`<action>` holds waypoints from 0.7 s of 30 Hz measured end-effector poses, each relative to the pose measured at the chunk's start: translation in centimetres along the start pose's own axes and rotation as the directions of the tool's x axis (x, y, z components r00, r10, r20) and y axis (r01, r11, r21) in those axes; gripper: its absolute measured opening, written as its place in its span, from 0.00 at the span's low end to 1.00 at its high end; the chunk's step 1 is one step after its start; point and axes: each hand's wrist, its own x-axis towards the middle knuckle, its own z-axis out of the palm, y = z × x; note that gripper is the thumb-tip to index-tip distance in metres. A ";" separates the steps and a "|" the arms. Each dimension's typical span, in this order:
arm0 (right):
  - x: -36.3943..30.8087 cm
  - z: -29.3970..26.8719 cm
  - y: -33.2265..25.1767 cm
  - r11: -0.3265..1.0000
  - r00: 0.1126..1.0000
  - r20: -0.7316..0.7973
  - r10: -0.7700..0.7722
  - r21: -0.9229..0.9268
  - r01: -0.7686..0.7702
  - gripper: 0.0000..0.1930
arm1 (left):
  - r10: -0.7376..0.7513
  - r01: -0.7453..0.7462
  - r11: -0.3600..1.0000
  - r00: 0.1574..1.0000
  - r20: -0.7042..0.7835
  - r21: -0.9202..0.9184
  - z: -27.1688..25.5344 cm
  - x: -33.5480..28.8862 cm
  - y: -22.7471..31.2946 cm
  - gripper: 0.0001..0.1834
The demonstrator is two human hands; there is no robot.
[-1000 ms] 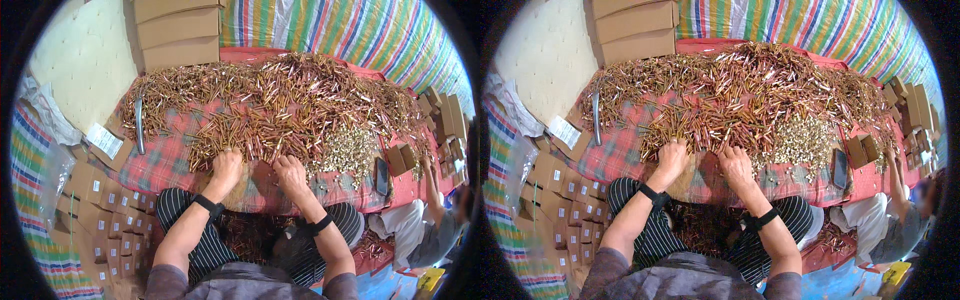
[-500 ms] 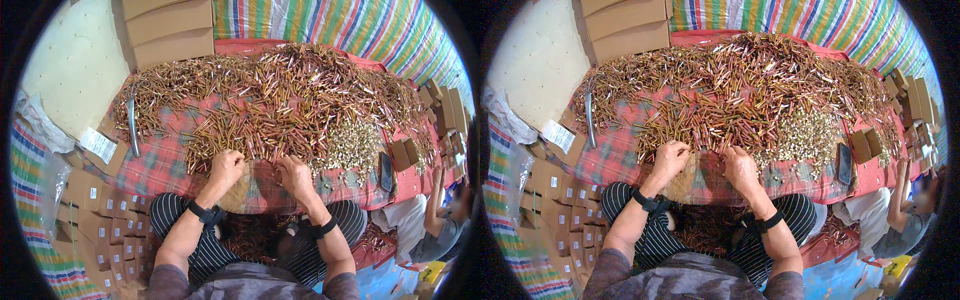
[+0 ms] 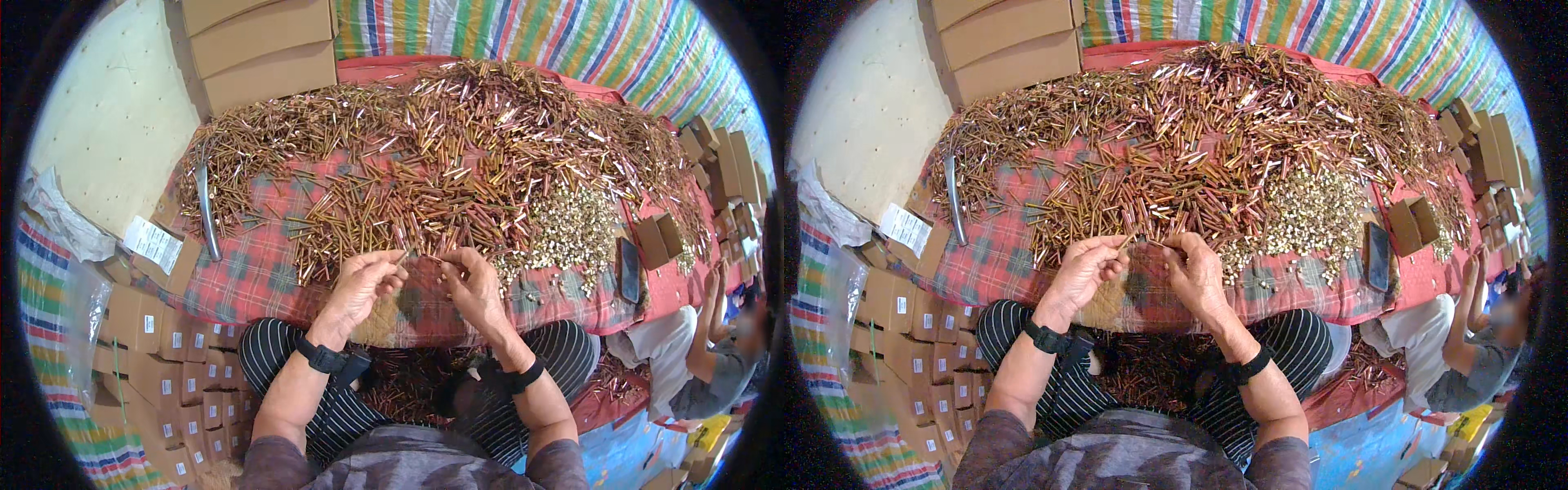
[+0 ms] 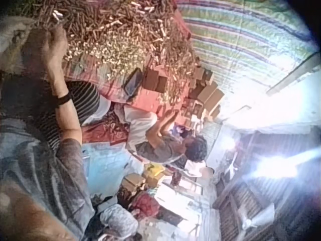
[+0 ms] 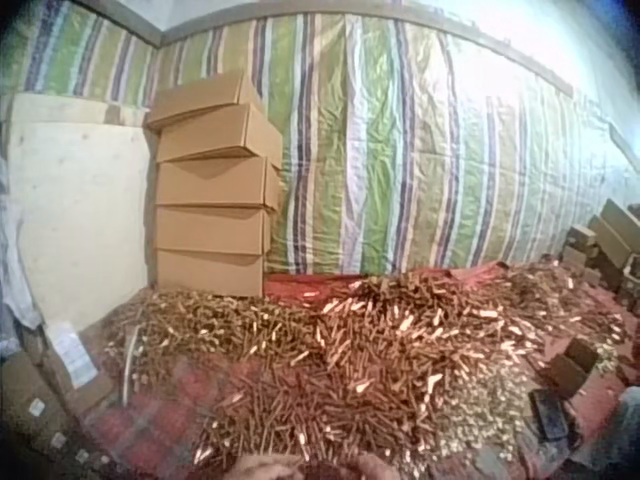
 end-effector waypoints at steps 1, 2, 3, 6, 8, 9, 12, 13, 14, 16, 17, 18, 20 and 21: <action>-0.2 0.2 0.2 1.000 1.000 -0.003 0.002 -0.004 -0.002 0.05 | -0.034 0.037 0.998 0.997 0.075 -0.043 0.4 -0.1 -0.2 0.17; -0.3 0.4 0.3 0.989 0.996 0.047 0.082 0.118 -0.087 0.06 | -0.071 0.073 0.997 0.990 0.124 -0.014 0.8 -0.2 -0.2 0.15; -0.5 0.7 0.4 0.956 0.982 0.105 0.155 0.234 -0.176 0.06 | -0.072 0.074 0.997 0.989 0.129 -0.016 1.1 -0.2 -0.3 0.15; -0.8 1.2 0.6 0.973 0.994 0.098 0.054 0.221 -0.074 0.08 | -0.026 -0.018 0.986 0.966 0.258 0.168 1.6 -0.6 -0.3 0.10; -0.9 1.3 0.3 0.977 0.984 0.172 0.055 0.196 -0.088 0.07 | 0.020 -0.056 0.986 0.974 0.228 0.154 1.2 -0.4 -0.5 0.09; -0.9 1.3 0.1 0.976 0.983 0.173 0.053 0.197 -0.087 0.07 | 0.065 -0.094 0.985 0.978 0.198 0.142 0.9 -0.1 -0.8 0.09; -0.9 1.2 -0.2 0.857 0.966 0.204 0.159 0.458 -0.238 0.06 | 0.133 -0.132 0.991 0.986 0.104 -0.012 0.0 0.6 -0.8 0.06; -0.9 1.1 -0.1 0.842 0.963 0.225 0.146 0.484 -0.240 0.06 | 0.168 -0.158 0.982 0.981 0.093 -0.101 0.0 0.7 -0.7 0.06; -1.0 1.1 0.0 0.825 0.961 0.244 0.132 0.510 -0.243 0.05 | 0.163 -0.149 0.977 0.984 0.079 -0.150 0.0 0.7 -0.7 0.05; -1.0 1.2 -0.1 0.820 0.960 0.259 0.109 0.522 -0.234 0.07 | 0.148 -0.133 0.977 0.986 0.079 -0.167 0.3 0.5 -0.4 0.06; -1.0 1.2 -0.1 0.815 0.959 0.272 0.086 0.534 -0.224 0.08 | 0.133 -0.117 0.976 0.988 0.080 -0.184 0.5 0.3 -0.2 0.06; -1.0 1.3 -0.1 0.814 0.958 0.274 0.088 0.535 -0.228 0.08 | 0.131 -0.115 0.976 0.988 0.077 -0.184 0.7 0.1 0.0 0.06; -1.3 1.4 -0.1 0.793 0.960 0.259 0.103 0.561 -0.236 0.08 | 0.139 -0.124 0.978 0.987 0.076 -0.167 1.0 -0.3 0.1 0.06; -1.3 1.5 0.1 0.793 0.960 0.260 0.105 0.561 -0.238 0.08 | 0.137 -0.123 0.978 0.988 0.075 -0.167 1.0 -0.3 0.0 0.06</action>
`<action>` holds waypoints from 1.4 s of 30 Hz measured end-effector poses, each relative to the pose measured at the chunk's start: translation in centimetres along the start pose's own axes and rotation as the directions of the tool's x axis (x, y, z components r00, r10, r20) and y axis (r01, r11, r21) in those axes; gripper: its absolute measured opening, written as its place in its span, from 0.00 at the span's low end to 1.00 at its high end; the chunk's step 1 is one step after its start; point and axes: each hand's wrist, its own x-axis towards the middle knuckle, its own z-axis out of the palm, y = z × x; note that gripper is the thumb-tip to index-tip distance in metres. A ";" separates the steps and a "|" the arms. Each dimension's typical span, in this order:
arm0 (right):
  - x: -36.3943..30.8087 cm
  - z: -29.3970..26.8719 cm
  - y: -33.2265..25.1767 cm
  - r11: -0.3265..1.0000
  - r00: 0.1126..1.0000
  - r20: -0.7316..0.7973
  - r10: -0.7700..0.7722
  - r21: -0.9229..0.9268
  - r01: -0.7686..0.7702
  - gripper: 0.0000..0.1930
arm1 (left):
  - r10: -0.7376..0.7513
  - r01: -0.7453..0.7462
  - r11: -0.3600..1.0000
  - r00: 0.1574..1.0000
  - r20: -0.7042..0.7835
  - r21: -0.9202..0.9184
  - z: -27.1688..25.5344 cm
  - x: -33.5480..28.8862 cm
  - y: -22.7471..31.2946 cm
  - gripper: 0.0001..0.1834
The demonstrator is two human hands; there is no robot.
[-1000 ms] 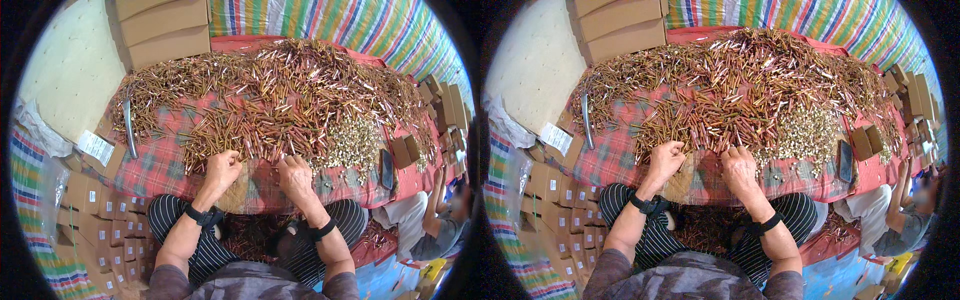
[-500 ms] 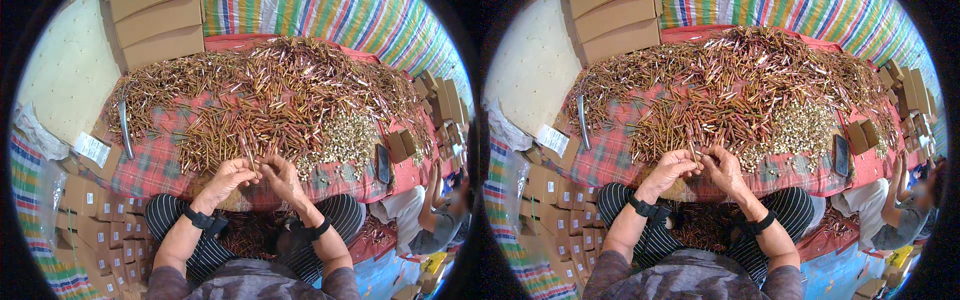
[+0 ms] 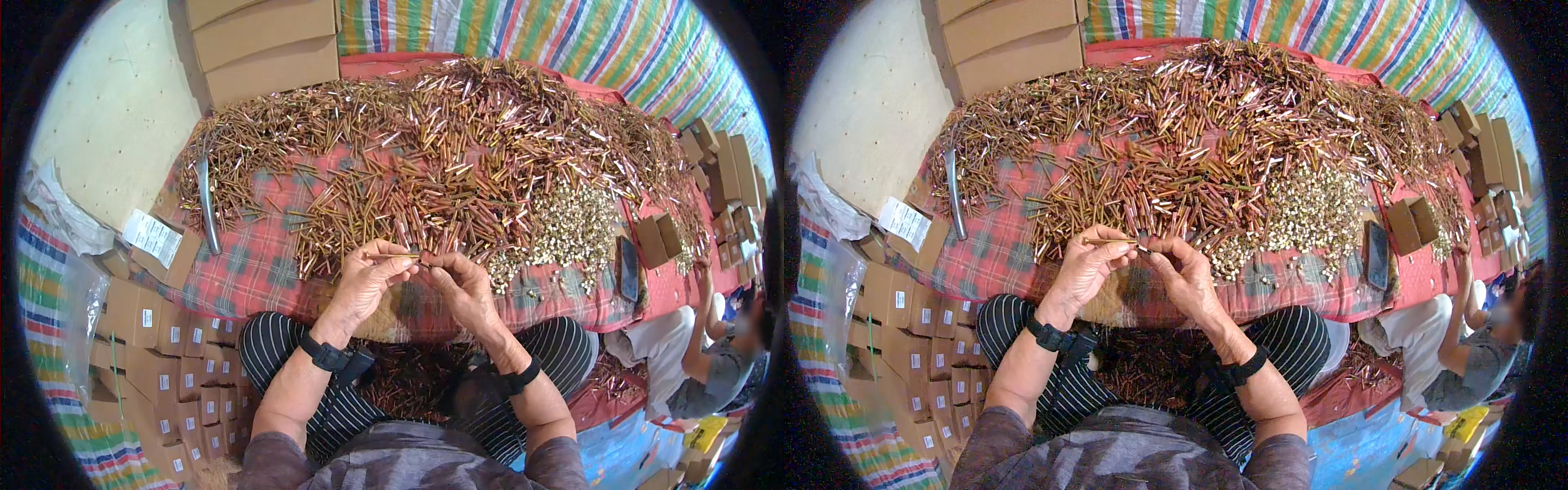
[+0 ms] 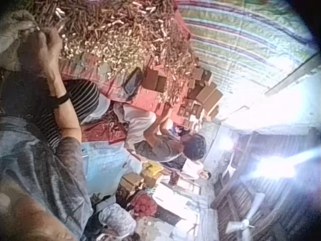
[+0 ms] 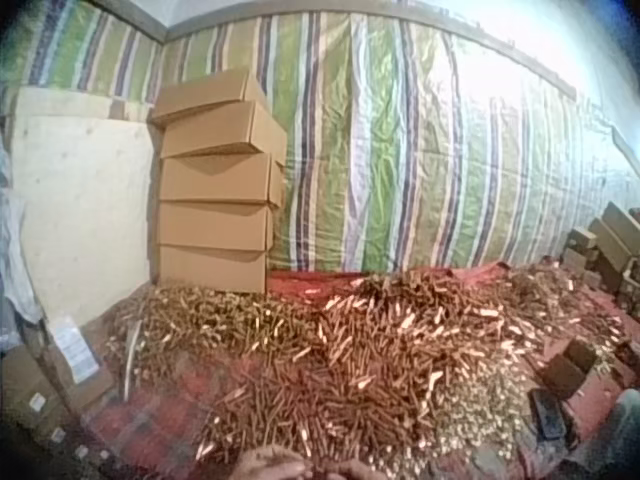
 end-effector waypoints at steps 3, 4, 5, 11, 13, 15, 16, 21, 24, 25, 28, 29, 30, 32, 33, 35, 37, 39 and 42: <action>0.0 -0.3 0.4 0.998 0.998 0.013 -0.066 -0.016 0.066 0.08 | 0.001 -0.002 1.000 1.000 0.015 0.023 0.2 0.1 -0.3 0.07; 0.0 -0.3 0.4 0.990 0.995 -0.004 -0.096 -0.100 0.096 0.09 | 0.003 -0.004 1.000 1.000 0.029 0.017 0.2 0.2 -0.4 0.06; 0.0 -0.2 0.2 0.975 0.992 -0.019 -0.128 -0.185 0.123 0.09 | 0.005 -0.005 1.000 0.999 0.044 0.012 0.2 0.2 -0.5 0.06; -0.5 0.5 -1.7 0.617 0.918 0.058 -0.393 -0.724 0.310 0.10 | -0.025 0.023 0.999 0.998 0.055 0.023 0.1 0.0 -1.1 0.06; -0.2 0.1 -2.2 0.549 0.898 0.057 -0.437 -0.774 0.316 0.10 | -0.027 0.027 1.000 0.999 0.022 -0.014 0.2 0.0 -1.2 0.06; -0.3 0.5 -2.8 0.740 0.928 -0.136 -0.346 -0.647 0.181 0.08 | -0.030 0.029 0.998 0.999 -0.015 -0.053 0.2 0.0 -1.3 0.06; -0.2 0.2 -2.8 0.916 0.960 -0.207 -0.190 -0.388 0.097 0.09 | -0.045 0.043 0.998 0.998 -0.036 -0.049 0.4 0.0 -1.3 0.06; 0.1 0.3 -2.3 0.980 0.941 -0.338 -0.034 0.175 0.099 0.14 | -0.108 0.103 0.991 0.992 -0.062 -0.081 0.8 -0.2 -2.0 0.05; 0.1 0.1 -1.5 0.975 0.954 -0.301 0.008 0.216 0.060 0.13 | -0.122 0.120 0.991 0.992 -0.039 -0.063 1.2 -0.2 -2.2 0.05; 0.0 0.3 -1.6 0.967 0.953 -0.303 0.028 0.248 0.051 0.12 | -0.105 0.103 0.993 0.994 -0.036 -0.062 1.1 -0.2 -2.4 0.05; -0.1 0.5 -1.6 0.935 0.961 -0.274 0.035 0.349 0.066 0.11 | -0.085 0.083 0.993 0.996 -0.019 -0.083 1.1 -0.2 -2.6 0.05; -0.1 0.4 -1.5 0.935 0.961 -0.274 0.037 0.348 0.064 0.11 | -0.081 0.080 0.992 0.997 -0.004 -0.101 1.1 -0.2 -2.6 0.05; -0.1 0.4 -1.4 0.928 0.958 -0.282 0.049 0.368 0.060 0.11 | -0.082 0.081 0.991 0.997 -0.005 -0.103 1.0 -0.2 -2.8 0.05; -0.2 0.3 -0.9 0.920 0.955 -0.289 0.064 0.388 0.056 0.11 | -0.063 0.065 0.993 0.998 0.017 -0.095 1.0 -0.2 -3.0 0.05; -0.2 0.3 -0.5 0.937 0.951 -0.306 0.050 0.345 0.062 0.11 | -0.065 0.066 0.993 0.998 0.016 -0.096 1.2 -0.3 -3.0 0.05; -0.3 0.6 -0.7 0.951 0.947 -0.320 0.039 0.302 0.063 0.11 | 0.020 -0.020 0.998 1.000 0.003 0.060 1.6 -0.4 -3.0 0.04; -0.5 0.8 -1.5 0.930 0.951 -0.287 0.116 0.368 -0.002 0.09 | 0.017 -0.017 0.999 1.000 0.003 0.030 1.5 -0.4 -3.2 0.05; -0.8 0.5 -1.3 0.963 0.968 -0.234 0.094 0.269 -0.029 0.08 | 0.012 -0.012 1.000 1.000 0.008 -0.003 1.7 -0.3 -3.3 0.06; -1.0 0.7 -1.4 0.862 0.970 -0.023 -0.241 -0.464 0.203 0.10 | -0.144 0.145 0.988 0.989 0.022 -0.051 1.6 -0.4 -3.2 0.09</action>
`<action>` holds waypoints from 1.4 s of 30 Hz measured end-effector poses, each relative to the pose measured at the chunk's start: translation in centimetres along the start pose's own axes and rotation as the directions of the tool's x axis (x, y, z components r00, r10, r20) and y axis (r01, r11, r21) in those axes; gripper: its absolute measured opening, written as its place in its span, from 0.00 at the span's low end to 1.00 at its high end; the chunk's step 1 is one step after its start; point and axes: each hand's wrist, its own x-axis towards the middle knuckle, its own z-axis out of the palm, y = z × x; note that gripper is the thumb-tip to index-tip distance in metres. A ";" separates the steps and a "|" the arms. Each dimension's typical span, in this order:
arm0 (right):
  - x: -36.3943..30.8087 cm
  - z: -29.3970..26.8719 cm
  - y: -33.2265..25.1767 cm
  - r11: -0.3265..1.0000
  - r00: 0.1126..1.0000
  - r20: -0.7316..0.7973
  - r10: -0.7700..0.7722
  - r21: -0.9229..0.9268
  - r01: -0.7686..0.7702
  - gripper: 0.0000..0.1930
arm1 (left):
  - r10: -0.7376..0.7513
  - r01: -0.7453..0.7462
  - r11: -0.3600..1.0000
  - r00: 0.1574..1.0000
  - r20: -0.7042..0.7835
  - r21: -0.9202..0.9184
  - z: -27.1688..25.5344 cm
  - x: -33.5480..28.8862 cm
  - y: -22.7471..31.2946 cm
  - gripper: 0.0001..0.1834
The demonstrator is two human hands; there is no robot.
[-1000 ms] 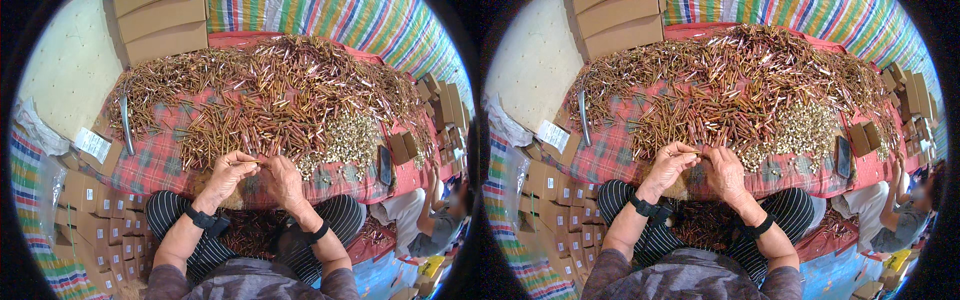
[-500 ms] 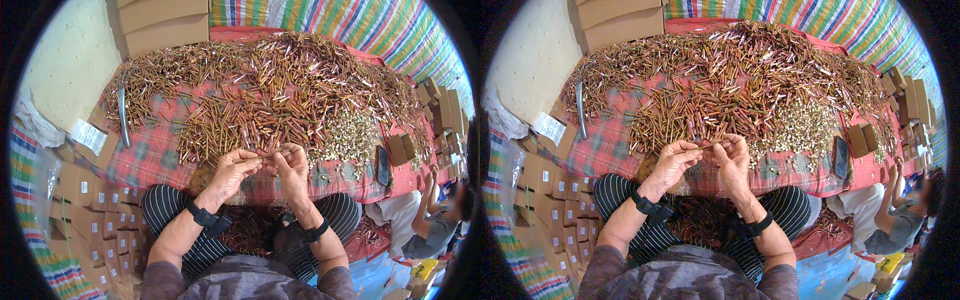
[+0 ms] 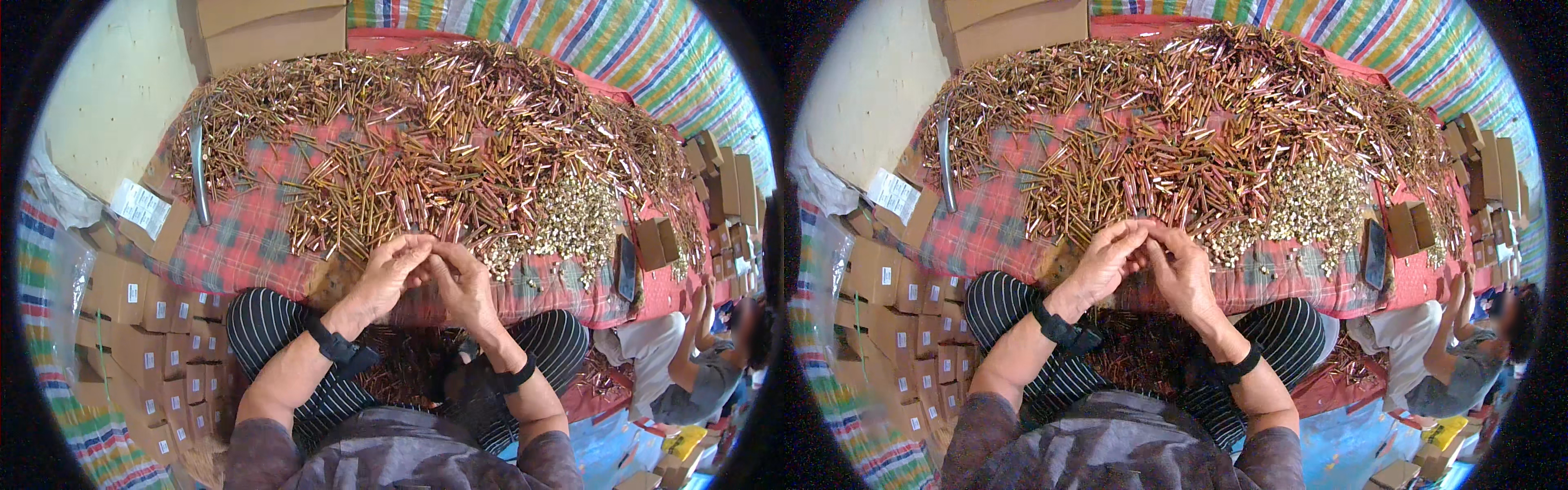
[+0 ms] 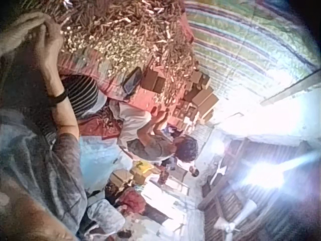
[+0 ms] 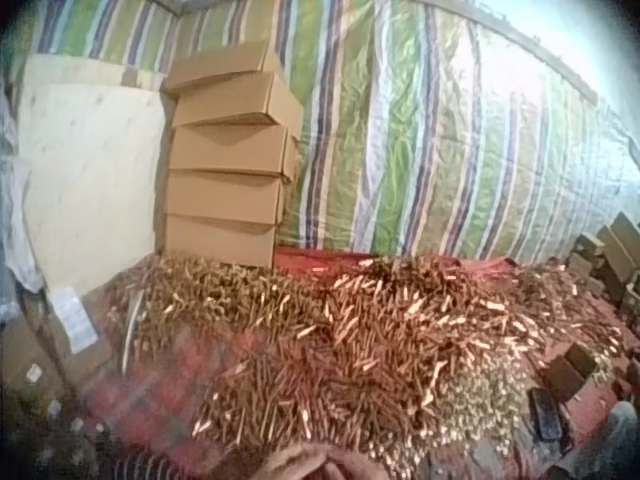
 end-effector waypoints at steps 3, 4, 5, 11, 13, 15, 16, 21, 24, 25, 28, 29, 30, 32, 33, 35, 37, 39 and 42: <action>0.7 -0.9 -1.0 0.932 0.998 -0.041 -0.054 -0.360 0.036 0.06 | -0.055 0.050 0.996 0.997 -0.052 -0.080 -1.3 0.5 -0.3 0.11; 0.8 -1.9 -0.4 0.892 1.000 -0.021 -0.023 -0.452 0.011 0.04 | -0.053 0.046 0.991 0.997 -0.050 -0.127 -1.3 0.5 0.0 0.10; 0.8 -2.5 -0.3 0.851 0.998 0.055 -0.019 -0.523 0.045 0.03 | -0.047 0.036 0.992 0.995 -0.087 -0.120 -1.2 0.4 0.3 0.10; -0.6 -2.7 2.3 0.725 0.970 0.242 -0.031 -0.663 0.189 0.03 | -0.006 -0.003 0.994 0.996 -0.086 -0.109 -1.4 0.7 0.0 0.07; -0.3 -2.3 2.1 0.707 0.966 0.250 -0.062 -0.672 0.219 0.01 | 0.009 -0.016 0.997 0.996 -0.084 -0.080 -1.7 0.7 -0.2 0.06; 0.0 -2.0 1.8 0.735 0.987 0.158 -0.020 -0.667 0.122 0.02 | 0.040 -0.042 0.999 0.997 -0.062 -0.030 -1.9 0.7 -0.3 0.04; 0.0 -2.0 1.8 0.735 0.987 0.158 -0.021 -0.667 0.122 0.02 | 0.041 -0.043 0.999 0.997 -0.062 -0.030 -1.9 0.6 -0.3 0.04; 0.6 -1.8 1.0 0.927 0.999 0.033 -0.012 -0.374 0.024 0.04 | 0.040 -0.042 0.999 0.997 -0.069 -0.015 -1.7 0.5 -0.3 0.04; 0.3 -1.5 1.2 0.961 0.972 0.038 0.232 0.144 -0.235 0.07 | 0.003 -0.006 0.999 0.998 -0.066 -0.054 -1.4 0.6 -0.3 0.02; 0.2 -1.2 1.1 0.961 0.972 0.038 0.231 0.145 -0.234 0.07 | 0.003 -0.007 0.999 0.998 -0.066 -0.053 -1.3 0.5 -0.3 0.02; -0.1 -0.5 1.1 0.871 0.958 0.035 0.283 0.409 -0.272 0.06 | -0.025 0.020 0.997 0.997 -0.068 -0.075 -0.9 0.4 -0.1 0.02; -0.2 -0.4 1.4 0.911 0.974 0.022 0.225 0.350 -0.218 0.06 | -0.048 0.044 0.996 0.997 -0.061 -0.074 -0.8 0.4 -0.1 0.02; -0.3 -0.3 1.6 0.944 0.986 0.012 0.166 0.289 -0.162 0.06 | -0.072 0.068 0.995 0.996 -0.053 -0.073 -0.8 0.4 -0.2 0.02; -0.3 0.2 1.0 0.946 0.991 0.020 0.131 0.297 -0.131 0.06 | -0.078 0.073 0.994 0.995 -0.059 -0.083 -0.9 0.4 -0.3 0.02; -0.4 0.4 0.6 0.926 0.978 0.005 0.210 0.319 -0.201 0.05 | -0.085 0.079 0.993 0.994 -0.063 -0.093 -1.0 0.4 -0.4 0.02; -0.5 0.4 0.3 0.902 0.959 -0.012 0.284 0.341 -0.263 0.04 | -0.079 0.075 0.994 0.996 -0.046 -0.078 -1.3 0.5 -0.6 0.02; -0.5 0.2 0.5 0.953 0.979 -0.011 0.203 0.232 -0.195 0.04 | -0.074 0.072 0.995 0.997 -0.030 -0.065 -1.4 0.4 -0.7 0.02; -0.3 -0.5 0.1 0.971 0.977 0.037 0.212 0.108 -0.215 0.05 | -0.036 0.036 0.999 0.999 -0.026 -0.012 -1.2 0.3 -0.7 0.02; -0.2 -0.8 0.7 0.963 0.957 0.111 0.268 -0.063 -0.262 0.08 | -0.002 0.005 0.998 1.000 -0.030 0.069 -0.8 0.2 -1.0 0.02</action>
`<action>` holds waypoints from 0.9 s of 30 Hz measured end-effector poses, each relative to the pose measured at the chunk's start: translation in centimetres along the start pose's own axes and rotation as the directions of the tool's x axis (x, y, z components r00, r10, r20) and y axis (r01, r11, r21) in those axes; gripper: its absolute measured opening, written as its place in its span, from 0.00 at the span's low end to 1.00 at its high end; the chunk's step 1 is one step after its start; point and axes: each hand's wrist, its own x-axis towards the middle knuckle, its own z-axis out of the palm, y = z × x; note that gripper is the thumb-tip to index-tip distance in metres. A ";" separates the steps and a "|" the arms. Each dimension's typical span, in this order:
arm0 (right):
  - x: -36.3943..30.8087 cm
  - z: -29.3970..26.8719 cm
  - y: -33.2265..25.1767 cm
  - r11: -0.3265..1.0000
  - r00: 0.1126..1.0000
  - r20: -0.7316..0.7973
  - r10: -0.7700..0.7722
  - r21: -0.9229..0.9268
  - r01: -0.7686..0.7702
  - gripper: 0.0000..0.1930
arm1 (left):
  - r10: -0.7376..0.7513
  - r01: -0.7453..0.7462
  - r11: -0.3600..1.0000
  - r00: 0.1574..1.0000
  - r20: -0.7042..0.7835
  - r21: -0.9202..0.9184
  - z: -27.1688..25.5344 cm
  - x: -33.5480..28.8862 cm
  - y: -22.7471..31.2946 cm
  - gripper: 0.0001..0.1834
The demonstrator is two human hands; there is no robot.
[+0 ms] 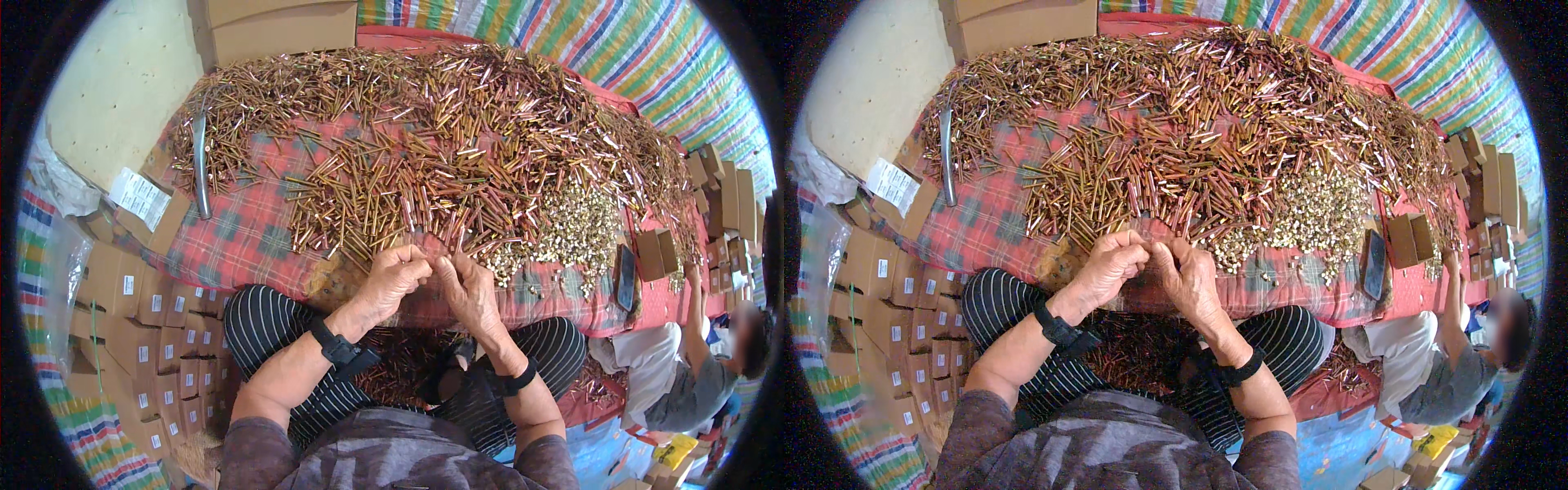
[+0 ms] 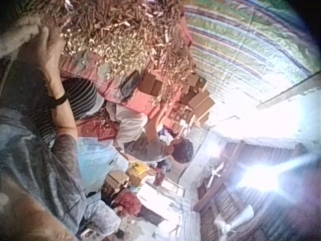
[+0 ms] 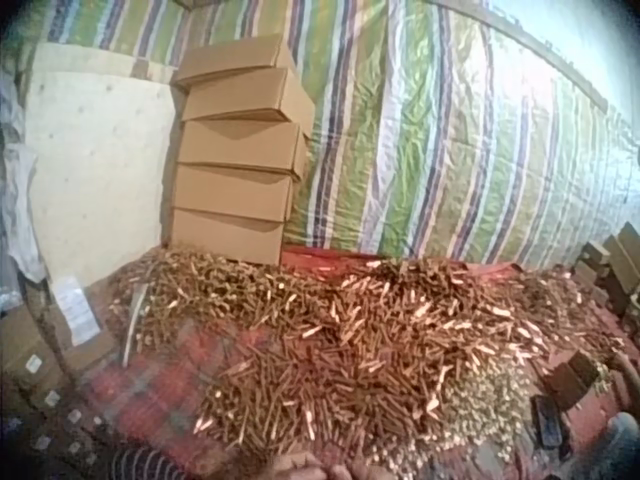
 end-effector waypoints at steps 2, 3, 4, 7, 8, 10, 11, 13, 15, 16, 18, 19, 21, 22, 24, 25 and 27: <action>0.2 -0.1 0.2 0.998 0.999 0.030 0.039 -0.045 -0.038 0.09 | -0.018 0.018 1.000 1.000 0.014 0.013 -0.2 0.0 -0.1 0.02; 0.2 -0.2 0.0 0.993 1.000 -0.003 0.006 0.117 -0.005 0.10 | -0.021 0.021 1.000 1.000 0.019 0.002 -0.1 0.1 -0.1 0.02; 0.2 -0.1 -0.2 0.961 0.999 -0.036 -0.020 0.277 0.030 0.12 | -0.025 0.025 1.000 0.999 0.020 -0.010 -0.2 0.1 -0.1 0.02; 0.1 -0.7 -1.6 0.988 0.991 -0.015 -0.133 -0.082 0.131 0.13 | -0.003 0.004 1.000 1.000 0.020 -0.017 -0.2 0.0 0.1 0.02; 0.1 -1.0 -1.7 0.952 0.994 0.042 -0.096 -0.287 0.104 0.13 | -0.004 0.004 1.000 1.000 0.021 -0.018 -0.1 -0.1 0.1 0.02; 0.3 -0.2 -1.4 0.988 0.986 0.103 0.128 0.073 -0.136 0.12 | -0.026 0.024 0.999 0.998 0.064 0.030 -0.1 -0.3 0.2 0.01; 0.1 0.0 -1.7 0.996 0.996 -0.016 -0.086 0.007 0.086 0.14 | -0.026 0.024 0.999 0.998 0.065 0.031 -0.3 -0.1 0.0 0.01; -0.1 -0.4 -1.5 0.923 0.955 -0.039 -0.295 -0.271 0.274 0.18 | 0.006 -0.006 1.000 0.996 0.093 -0.005 -0.6 -0.1 0.1 0.04; 0.3 -1.9 -1.7 0.987 0.980 0.158 -0.122 -0.083 0.137 0.16 | -0.071 0.033 0.989 0.959 0.273 0.142 -0.5 -0.9 1.5 0.07; 0.4 -2.5 -2.0 0.997 0.930 0.366 0.023 0.064 -0.049 0.14 | -0.170 0.041 0.957 0.881 0.442 0.287 -0.3 -1.1 2.3 0.10; 0.4 -2.7 -1.4 0.995 0.973 0.228 -0.033 -0.083 0.053 0.11 | -0.095 -0.350 0.674 0.832 0.546 0.651 0.0 -1.1 3.9 0.09; 1.1 -2.6 0.0 0.943 0.985 0.037 -0.168 -0.287 0.171 0.11 | 0.046 -0.358 0.580 0.911 0.409 0.732 -0.2 -0.9 3.6 0.09; 2.3 -2.8 1.1 0.734 0.907 -0.142 -0.396 -0.643 0.219 0.03 | 0.404 -0.344 0.245 0.886 0.227 0.907 -1.1 0.0 2.6 0.08; 2.8 -2.8 1.6 0.736 0.908 -0.142 -0.395 -0.641 0.220 0.03 | 0.543 -0.344 0.101 0.805 0.238 0.934 -1.8 0.6 2.2 0.09; 3.6 -3.0 2.4 0.542 0.845 -0.044 -0.532 -0.785 0.300 0.06 | 0.607 -0.272 -0.068 0.752 0.256 0.960 -2.7 1.7 1.7 0.11; 3.4 -2.8 2.5 0.553 0.909 -0.002 -0.417 -0.795 0.252 0.09 | 0.605 -0.274 -0.068 0.753 0.258 0.959 -2.7 1.8 1.8 0.11; 3.4 -2.7 2.6 0.548 0.905 0.012 -0.425 -0.793 0.267 0.09 | 0.536 -0.244 -0.225 0.777 0.329 0.943 -2.6 2.0 1.9 0.10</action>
